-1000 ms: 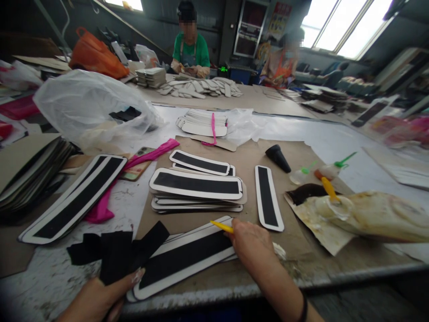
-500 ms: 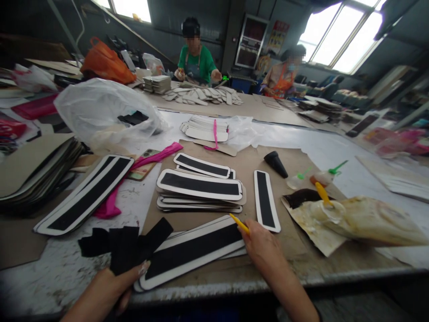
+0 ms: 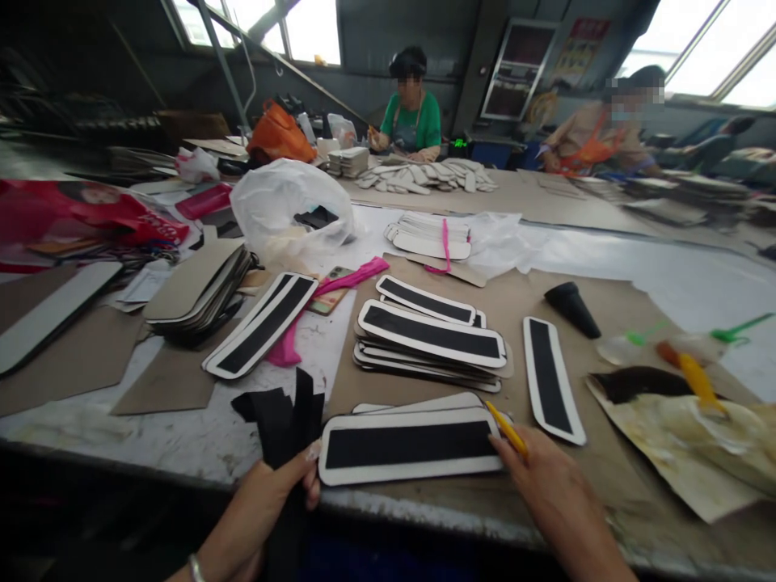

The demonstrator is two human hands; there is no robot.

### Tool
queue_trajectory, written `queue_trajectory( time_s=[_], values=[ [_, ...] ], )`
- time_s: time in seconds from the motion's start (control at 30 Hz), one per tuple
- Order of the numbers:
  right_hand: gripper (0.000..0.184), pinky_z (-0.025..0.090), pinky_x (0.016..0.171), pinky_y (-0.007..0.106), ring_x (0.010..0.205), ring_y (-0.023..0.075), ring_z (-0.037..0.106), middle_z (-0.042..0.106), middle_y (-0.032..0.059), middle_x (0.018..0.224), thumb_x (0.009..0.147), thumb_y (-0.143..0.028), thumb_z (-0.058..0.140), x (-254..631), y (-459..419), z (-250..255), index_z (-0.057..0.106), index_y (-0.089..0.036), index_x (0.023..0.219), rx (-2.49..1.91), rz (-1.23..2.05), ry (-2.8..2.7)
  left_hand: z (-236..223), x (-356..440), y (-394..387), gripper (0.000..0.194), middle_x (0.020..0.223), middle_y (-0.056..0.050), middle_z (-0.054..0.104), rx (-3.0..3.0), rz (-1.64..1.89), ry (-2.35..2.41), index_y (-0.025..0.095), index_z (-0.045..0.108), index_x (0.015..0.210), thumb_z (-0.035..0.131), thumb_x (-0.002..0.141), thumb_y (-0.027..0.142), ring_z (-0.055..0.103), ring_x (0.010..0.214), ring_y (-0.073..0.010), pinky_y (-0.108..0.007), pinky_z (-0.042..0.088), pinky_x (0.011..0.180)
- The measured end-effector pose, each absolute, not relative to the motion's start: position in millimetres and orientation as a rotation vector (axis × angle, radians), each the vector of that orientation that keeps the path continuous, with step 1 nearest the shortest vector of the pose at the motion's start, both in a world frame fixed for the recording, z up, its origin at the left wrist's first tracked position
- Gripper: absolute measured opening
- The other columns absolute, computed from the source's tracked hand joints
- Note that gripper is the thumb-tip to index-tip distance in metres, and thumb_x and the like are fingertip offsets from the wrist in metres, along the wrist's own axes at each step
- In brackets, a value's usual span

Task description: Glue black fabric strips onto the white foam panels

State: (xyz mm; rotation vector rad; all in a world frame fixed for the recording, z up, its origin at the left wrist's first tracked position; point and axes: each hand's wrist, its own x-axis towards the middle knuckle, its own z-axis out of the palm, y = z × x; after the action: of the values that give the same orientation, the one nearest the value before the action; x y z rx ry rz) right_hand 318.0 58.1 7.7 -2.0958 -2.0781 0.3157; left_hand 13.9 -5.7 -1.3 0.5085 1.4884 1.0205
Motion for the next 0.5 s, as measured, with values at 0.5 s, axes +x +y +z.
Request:
queue_trajectory(
  time_s=[0.5],
  values=[
    [0.036,0.035,0.041,0.024,0.042,0.0121,0.046,0.045,-0.0073,0.050,0.070,-0.051,0.058,280,35,34,0.051,-0.020,0.086,-1.935,1.083,-1.191,-13,12,-14,0.039,0.032,0.007,0.044,0.344,1.358,1.519,0.015,0.060,0.058,0.078,0.048,0.048,0.043,0.032,-0.0107,-0.022,0.036,0.036]
  ],
)
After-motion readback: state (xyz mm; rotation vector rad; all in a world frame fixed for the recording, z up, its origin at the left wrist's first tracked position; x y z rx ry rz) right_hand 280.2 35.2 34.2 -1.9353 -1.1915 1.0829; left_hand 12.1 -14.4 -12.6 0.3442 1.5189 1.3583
